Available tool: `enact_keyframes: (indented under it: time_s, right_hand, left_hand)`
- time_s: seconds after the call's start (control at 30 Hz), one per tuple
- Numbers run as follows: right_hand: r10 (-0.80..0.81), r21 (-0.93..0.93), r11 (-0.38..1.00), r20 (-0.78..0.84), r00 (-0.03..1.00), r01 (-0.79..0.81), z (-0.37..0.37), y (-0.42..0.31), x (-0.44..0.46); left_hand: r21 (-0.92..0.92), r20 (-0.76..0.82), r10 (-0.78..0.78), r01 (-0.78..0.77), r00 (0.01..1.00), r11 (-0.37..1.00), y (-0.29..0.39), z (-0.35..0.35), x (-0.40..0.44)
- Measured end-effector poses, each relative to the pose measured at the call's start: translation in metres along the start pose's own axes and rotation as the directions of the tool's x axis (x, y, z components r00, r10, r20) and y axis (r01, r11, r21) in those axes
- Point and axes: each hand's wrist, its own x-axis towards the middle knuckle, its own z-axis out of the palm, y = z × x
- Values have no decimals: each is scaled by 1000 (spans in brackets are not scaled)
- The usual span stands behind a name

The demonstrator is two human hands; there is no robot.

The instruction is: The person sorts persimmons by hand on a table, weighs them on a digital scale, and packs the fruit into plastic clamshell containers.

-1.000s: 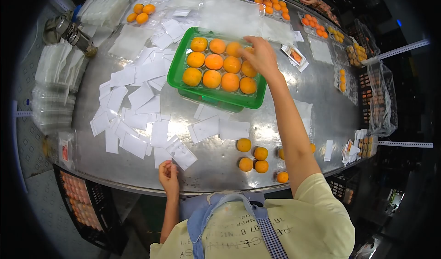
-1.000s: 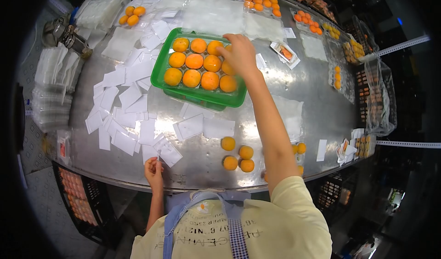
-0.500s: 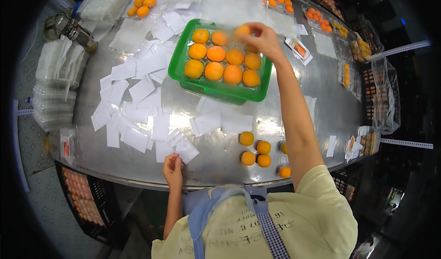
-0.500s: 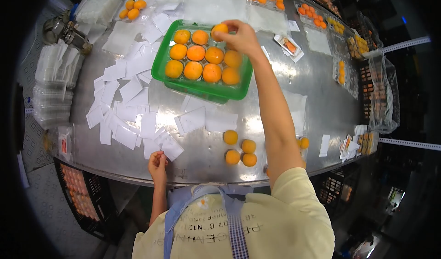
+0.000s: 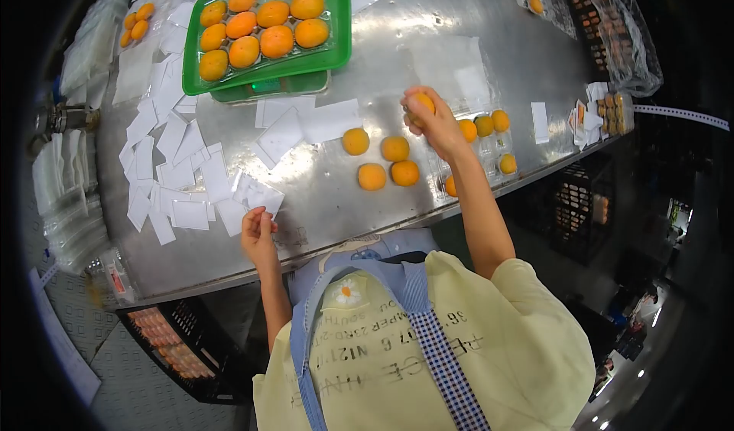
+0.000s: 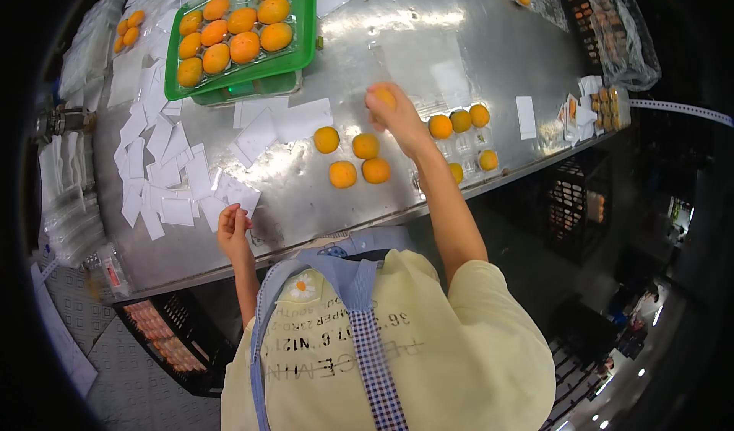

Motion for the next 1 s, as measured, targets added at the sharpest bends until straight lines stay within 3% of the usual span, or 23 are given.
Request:
enact_keyframes:
  time_s: [0.1, 0.17, 0.23, 0.27, 0.37, 0.47, 0.57, 0.7, 0.8, 0.9, 1.0]
  right_hand:
    - [-60, -200, 978, -9, 998, 57, -19, 27, -41]
    - [-172, -472, 867, 16, 985, 159, -30, 38, -54]
    - [-268, -710, 667, 55, 962, 226, -26, 33, -67]
    - [-311, -743, 627, 39, 950, 235, -26, 34, -71]
    - [-415, -882, 336, 175, 893, 329, -35, 43, -74]
    - [-564, -897, 45, 340, 752, 439, -38, 54, -72]
    - [-636, -861, 32, 373, 675, 507, -43, 62, -64]
    - [-598, -901, -35, 365, 714, 432, -45, 80, -55]
    - [-631, -895, -19, 356, 689, 446, -46, 83, -55]
    - [-646, -864, 17, 375, 665, 503, -50, 72, -65]
    - [-625, -820, 180, 332, 707, 544, -70, 51, -75]
  left_hand:
    - [11, 83, -27, 26, 996, 1000, 2, 14, -6]
    - [34, 148, -58, 53, 987, 998, 2, 25, -10]
    - [64, 217, -74, 62, 973, 996, 6, 38, -18]
    - [81, 235, -88, 71, 968, 994, 5, 42, -21]
    - [129, 292, -72, 35, 954, 991, 2, 54, -33]
    - [163, 304, -90, 41, 948, 986, 5, 63, -46]
    - [165, 314, -89, 38, 945, 985, 2, 67, -50]
    - [185, 314, -84, 26, 946, 982, 4, 76, -54]
    - [184, 340, -76, 13, 937, 983, -2, 83, -57]
    - [206, 356, -85, 10, 931, 979, -6, 90, -60]
    - [205, 369, -78, 1, 926, 979, -8, 94, -60]
